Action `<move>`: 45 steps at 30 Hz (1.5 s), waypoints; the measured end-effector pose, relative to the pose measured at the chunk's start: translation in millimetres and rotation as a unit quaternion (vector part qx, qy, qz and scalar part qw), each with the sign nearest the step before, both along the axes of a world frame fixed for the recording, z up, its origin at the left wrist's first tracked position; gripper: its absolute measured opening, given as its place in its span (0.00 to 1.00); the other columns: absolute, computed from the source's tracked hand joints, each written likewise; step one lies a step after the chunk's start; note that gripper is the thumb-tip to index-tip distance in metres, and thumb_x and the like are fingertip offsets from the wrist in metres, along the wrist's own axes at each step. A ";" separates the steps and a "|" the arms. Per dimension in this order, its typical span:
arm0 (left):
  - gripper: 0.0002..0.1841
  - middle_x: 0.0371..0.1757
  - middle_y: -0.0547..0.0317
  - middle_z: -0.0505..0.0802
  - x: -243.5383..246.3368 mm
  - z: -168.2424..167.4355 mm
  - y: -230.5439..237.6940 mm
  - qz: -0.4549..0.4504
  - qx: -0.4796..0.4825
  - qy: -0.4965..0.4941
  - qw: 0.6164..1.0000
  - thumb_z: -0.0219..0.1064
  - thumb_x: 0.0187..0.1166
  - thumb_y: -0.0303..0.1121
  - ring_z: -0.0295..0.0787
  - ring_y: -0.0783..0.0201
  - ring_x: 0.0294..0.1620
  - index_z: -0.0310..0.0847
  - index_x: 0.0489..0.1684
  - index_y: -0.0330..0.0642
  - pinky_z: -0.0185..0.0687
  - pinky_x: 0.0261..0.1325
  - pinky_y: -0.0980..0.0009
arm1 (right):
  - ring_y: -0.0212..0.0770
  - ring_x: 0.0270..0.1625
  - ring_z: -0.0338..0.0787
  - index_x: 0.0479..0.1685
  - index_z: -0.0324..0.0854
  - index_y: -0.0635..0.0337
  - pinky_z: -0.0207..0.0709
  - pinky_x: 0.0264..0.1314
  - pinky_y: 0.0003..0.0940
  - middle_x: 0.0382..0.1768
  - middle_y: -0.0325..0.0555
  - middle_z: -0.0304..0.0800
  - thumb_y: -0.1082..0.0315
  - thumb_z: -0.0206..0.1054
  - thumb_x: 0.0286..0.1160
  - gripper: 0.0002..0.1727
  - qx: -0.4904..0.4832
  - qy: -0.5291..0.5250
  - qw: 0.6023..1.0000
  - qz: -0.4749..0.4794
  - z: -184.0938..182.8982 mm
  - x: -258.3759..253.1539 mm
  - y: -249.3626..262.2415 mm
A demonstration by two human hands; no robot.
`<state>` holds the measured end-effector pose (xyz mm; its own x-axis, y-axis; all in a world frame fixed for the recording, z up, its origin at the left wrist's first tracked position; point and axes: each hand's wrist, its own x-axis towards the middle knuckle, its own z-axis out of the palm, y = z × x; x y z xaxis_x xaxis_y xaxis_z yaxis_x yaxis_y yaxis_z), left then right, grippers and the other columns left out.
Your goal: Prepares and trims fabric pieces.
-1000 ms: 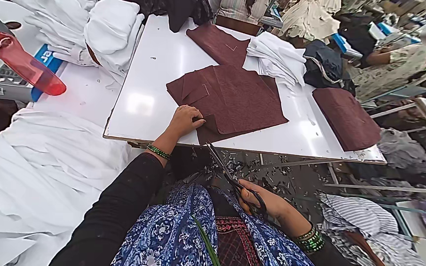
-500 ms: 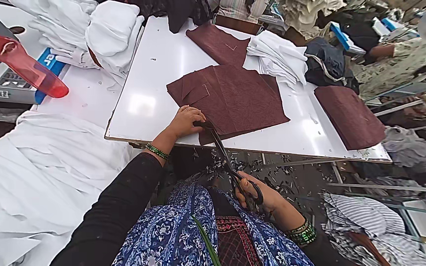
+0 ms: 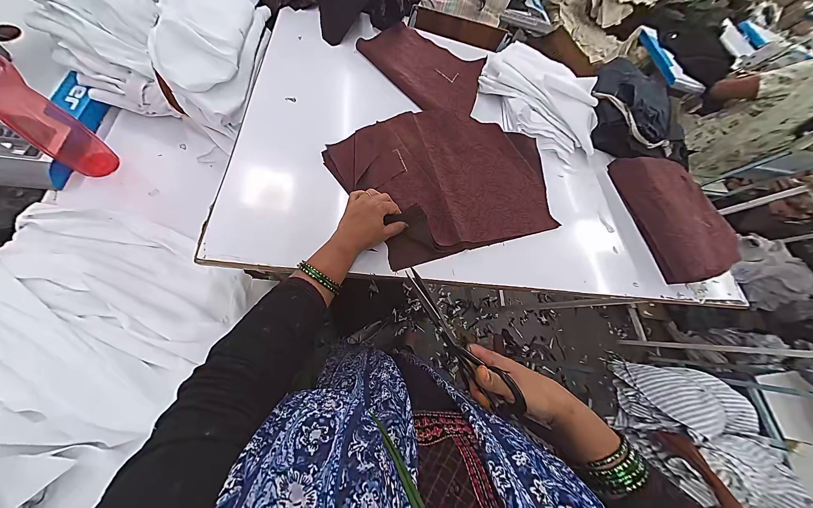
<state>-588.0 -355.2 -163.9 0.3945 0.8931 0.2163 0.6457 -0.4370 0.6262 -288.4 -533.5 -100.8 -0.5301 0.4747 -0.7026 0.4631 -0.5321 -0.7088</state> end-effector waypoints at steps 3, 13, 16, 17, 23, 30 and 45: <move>0.16 0.52 0.43 0.94 -1.9 1.7 0.3 -0.006 0.001 -0.007 1.000 0.71 0.79 0.43 0.84 0.42 0.67 0.93 0.42 0.37 0.60 0.75 0.38 | 0.22 0.21 0.76 0.49 0.69 0.48 0.73 0.27 0.18 0.22 0.25 0.76 0.11 0.67 0.40 0.51 0.026 -0.022 0.999 0.007 -3.3 -18.6 3.4; 0.17 0.50 0.43 0.94 -3.6 -2.3 1.7 -0.012 0.003 -0.014 1.000 0.72 0.79 0.44 0.84 0.42 0.66 0.93 0.40 0.36 0.60 0.75 0.39 | 0.23 0.21 0.74 0.51 0.65 0.55 0.71 0.28 0.19 0.23 0.28 0.74 0.26 0.66 0.63 0.40 0.058 -0.075 0.995 -0.016 -13.3 -59.5 4.7; 0.16 0.51 0.43 0.94 -4.3 -1.3 1.4 -0.013 0.002 -0.017 1.000 0.72 0.78 0.44 0.84 0.43 0.67 0.93 0.40 0.36 0.60 0.76 0.39 | 0.22 0.23 0.75 0.52 0.66 0.55 0.71 0.30 0.19 0.23 0.27 0.75 0.21 0.64 0.59 0.44 0.065 -0.068 0.995 -0.014 -14.1 -60.4 3.4; 0.17 0.51 0.43 0.94 -4.5 -1.3 1.2 -0.014 0.004 -0.018 1.000 0.73 0.78 0.44 0.84 0.43 0.66 0.93 0.40 0.36 0.60 0.75 0.39 | 0.22 0.23 0.75 0.52 0.66 0.54 0.71 0.30 0.19 0.23 0.27 0.75 0.18 0.64 0.55 0.47 0.066 -0.061 0.996 -0.014 -15.1 -58.8 2.5; 0.16 0.52 0.42 0.94 -5.7 -1.3 0.8 -0.017 0.003 -0.020 1.000 0.72 0.79 0.43 0.84 0.42 0.68 0.93 0.40 0.35 0.60 0.76 0.38 | 0.22 0.21 0.75 0.51 0.65 0.53 0.71 0.28 0.17 0.22 0.26 0.74 0.15 0.65 0.49 0.50 0.052 -0.048 0.997 -0.027 -14.4 -56.2 -1.3; 0.16 0.52 0.41 0.94 -7.0 -1.6 0.1 -0.020 0.005 -0.034 0.999 0.73 0.78 0.41 0.83 0.41 0.68 0.93 0.39 0.34 0.59 0.77 0.37 | 0.23 0.18 0.76 0.47 0.67 0.52 0.74 0.25 0.18 0.18 0.26 0.74 0.13 0.67 0.44 0.51 0.049 -0.033 0.996 -0.065 -16.0 -58.5 -4.3; 0.17 0.48 0.42 0.94 -6.4 -9.5 2.8 -0.016 0.040 -0.036 0.998 0.73 0.76 0.43 0.86 0.41 0.64 0.93 0.36 0.34 0.63 0.73 0.37 | 0.23 0.19 0.76 0.48 0.67 0.50 0.73 0.26 0.18 0.20 0.26 0.75 0.11 0.64 0.44 0.51 0.037 0.004 0.997 -0.063 -22.9 -58.2 -2.0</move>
<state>-594.4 -352.3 -173.5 0.4042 0.8588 0.3146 0.5851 -0.5072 0.6328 -346.5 -535.5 -123.8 -0.4675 0.5884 -0.6597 0.3904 -0.5321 -0.7513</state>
